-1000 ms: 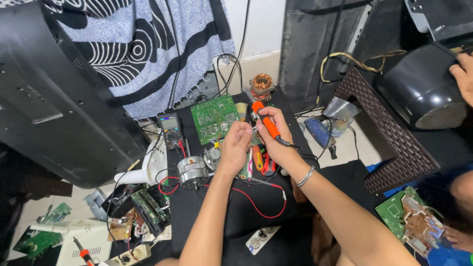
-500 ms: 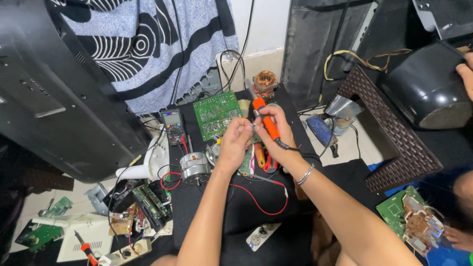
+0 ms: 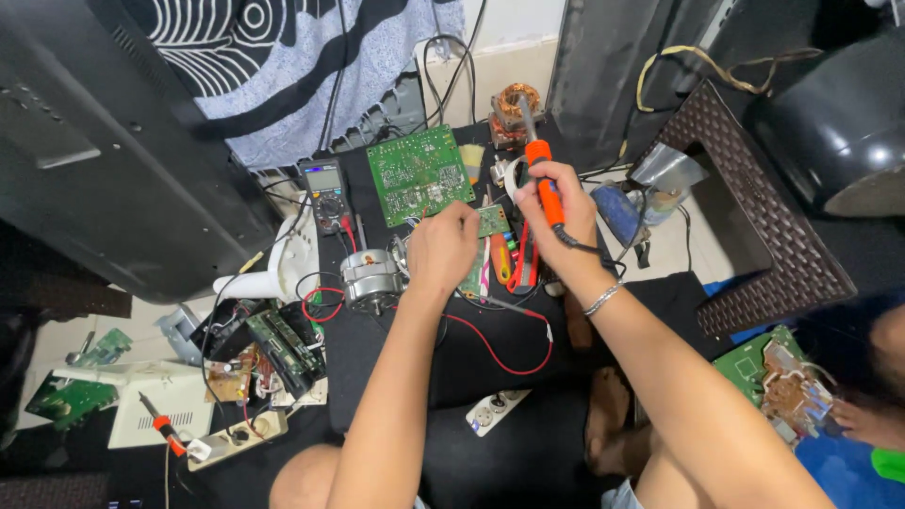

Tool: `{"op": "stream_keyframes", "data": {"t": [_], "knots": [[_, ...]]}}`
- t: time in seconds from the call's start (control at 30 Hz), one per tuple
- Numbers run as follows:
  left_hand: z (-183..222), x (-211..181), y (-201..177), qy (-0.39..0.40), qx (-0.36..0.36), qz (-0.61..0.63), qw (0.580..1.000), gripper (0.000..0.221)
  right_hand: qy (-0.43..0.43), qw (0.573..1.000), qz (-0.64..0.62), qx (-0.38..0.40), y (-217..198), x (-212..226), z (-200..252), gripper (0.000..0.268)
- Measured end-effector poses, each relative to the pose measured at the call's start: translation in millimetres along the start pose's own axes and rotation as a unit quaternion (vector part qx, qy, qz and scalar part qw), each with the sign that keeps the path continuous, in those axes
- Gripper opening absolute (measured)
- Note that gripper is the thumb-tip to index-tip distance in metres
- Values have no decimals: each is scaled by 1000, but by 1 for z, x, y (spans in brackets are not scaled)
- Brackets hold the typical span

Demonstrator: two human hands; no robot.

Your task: Repairing a circuit board using a soldering iron and multimeter probes

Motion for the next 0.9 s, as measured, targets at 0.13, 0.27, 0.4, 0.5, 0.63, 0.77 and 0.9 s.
{"op": "stream_keyframes", "data": {"t": [0.13, 0.27, 0.4, 0.5, 0.63, 0.77, 0.9], "knots": [[1, 15, 11, -58, -4, -73, 996, 28, 27, 997, -64, -34, -10, -20, 3, 17], [1, 20, 20, -52, -3, -101, 994, 28, 149, 975, -154, -65, -23, -36, 19, 29], [0, 26, 36, -33, -9, -61, 998, 24, 167, 969, -163, -75, -31, -40, 41, 26], [-6, 29, 54, -35, -25, -1, 999, 23, 169, 976, -130, -41, -35, -22, 47, 25], [-6, 27, 67, 10, -90, 32, 995, 18, 165, 981, -100, -25, -36, -2, 60, 26], [-2, 27, 60, 63, -154, 44, 985, 17, 199, 969, -139, -41, -26, -20, 94, 29], [-4, 26, 51, 115, -174, 37, 977, 17, 206, 966, -150, -54, -16, -24, 101, 28]]}}
Point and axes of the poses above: each hand's wrist, its own z-axis away from the middle knuckle, its own y-axis out of the palm, x = y × z, the point moved 4 cm from there along -z, towards the middle knuckle, and after that the axes turned 5 degrees about -y, right-handed, at the moved point
